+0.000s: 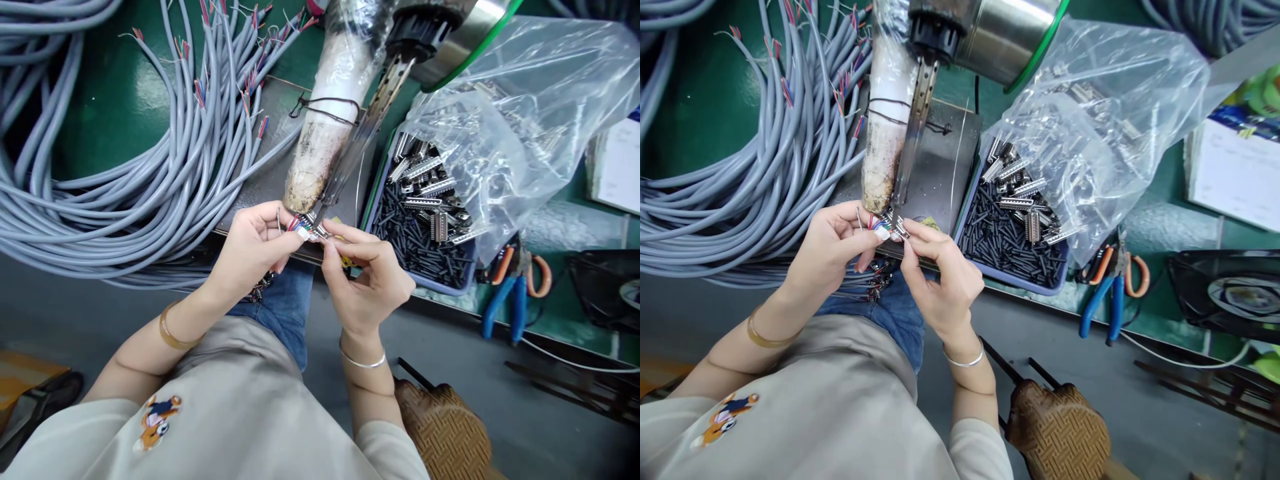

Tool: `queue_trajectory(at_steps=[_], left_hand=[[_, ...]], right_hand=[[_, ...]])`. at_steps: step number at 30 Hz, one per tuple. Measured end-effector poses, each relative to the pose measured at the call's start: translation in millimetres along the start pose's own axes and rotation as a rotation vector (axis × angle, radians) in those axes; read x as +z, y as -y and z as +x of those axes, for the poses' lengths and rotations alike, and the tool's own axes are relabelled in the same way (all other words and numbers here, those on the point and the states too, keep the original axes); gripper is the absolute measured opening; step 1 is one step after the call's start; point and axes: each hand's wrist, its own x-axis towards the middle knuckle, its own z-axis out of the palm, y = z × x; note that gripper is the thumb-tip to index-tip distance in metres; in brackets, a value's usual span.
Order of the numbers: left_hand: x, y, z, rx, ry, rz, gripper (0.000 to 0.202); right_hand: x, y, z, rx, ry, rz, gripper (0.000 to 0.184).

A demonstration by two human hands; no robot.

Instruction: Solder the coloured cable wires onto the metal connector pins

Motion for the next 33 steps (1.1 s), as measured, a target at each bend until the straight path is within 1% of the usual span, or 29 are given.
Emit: queue_trajectory(at_steps=[4,7,11,16,19,22,24,26,28,29,31,33], left_hand=[[0.6,-2,-1,-0.005,-0.009,-0.006,0.026],[0.6,-2,-1,-0.006,0.007,-0.005,0.025],[-0.5,0,0,-0.004,0.017,0.005,0.022],[0.1,5,0,-0.040,0.044,0.044,0.021],[1.1,6,-4,-0.079,0.079,0.056,0.022],[0.5,7,-12,-0.077,0.143,0.118,0.020],[-0.4,8,-18,-0.030,0.187,0.197,0.017],[-1.2,10,-24,0.026,0.232,0.268,0.013],[-1.9,11,-29,0.061,0.278,0.304,0.008],[-2.6,12,-31,0.071,0.295,0.308,0.007],[-5.0,14,-32,0.066,0.312,0.272,0.007],[-9.3,15,-31,0.009,0.319,0.150,0.014]], right_hand=[[-1,3,4,-0.022,0.014,-0.030,0.016],[-1,5,6,-0.053,0.012,-0.055,0.018],[-1,3,3,-0.053,0.001,-0.067,0.015],[-3,0,-3,-0.052,0.030,-0.113,0.014],[-8,0,-6,-0.022,0.027,-0.095,0.016],[-17,3,-6,0.060,0.029,-0.088,0.015],[-23,6,-3,0.135,0.068,-0.074,0.011],[-29,11,3,0.205,0.170,-0.028,0.006],[-33,17,10,0.236,0.286,0.025,0.010],[-34,19,12,0.231,0.321,0.040,0.012],[-35,23,13,0.189,0.322,0.051,0.015],[-35,25,10,0.099,0.262,0.038,0.016]])
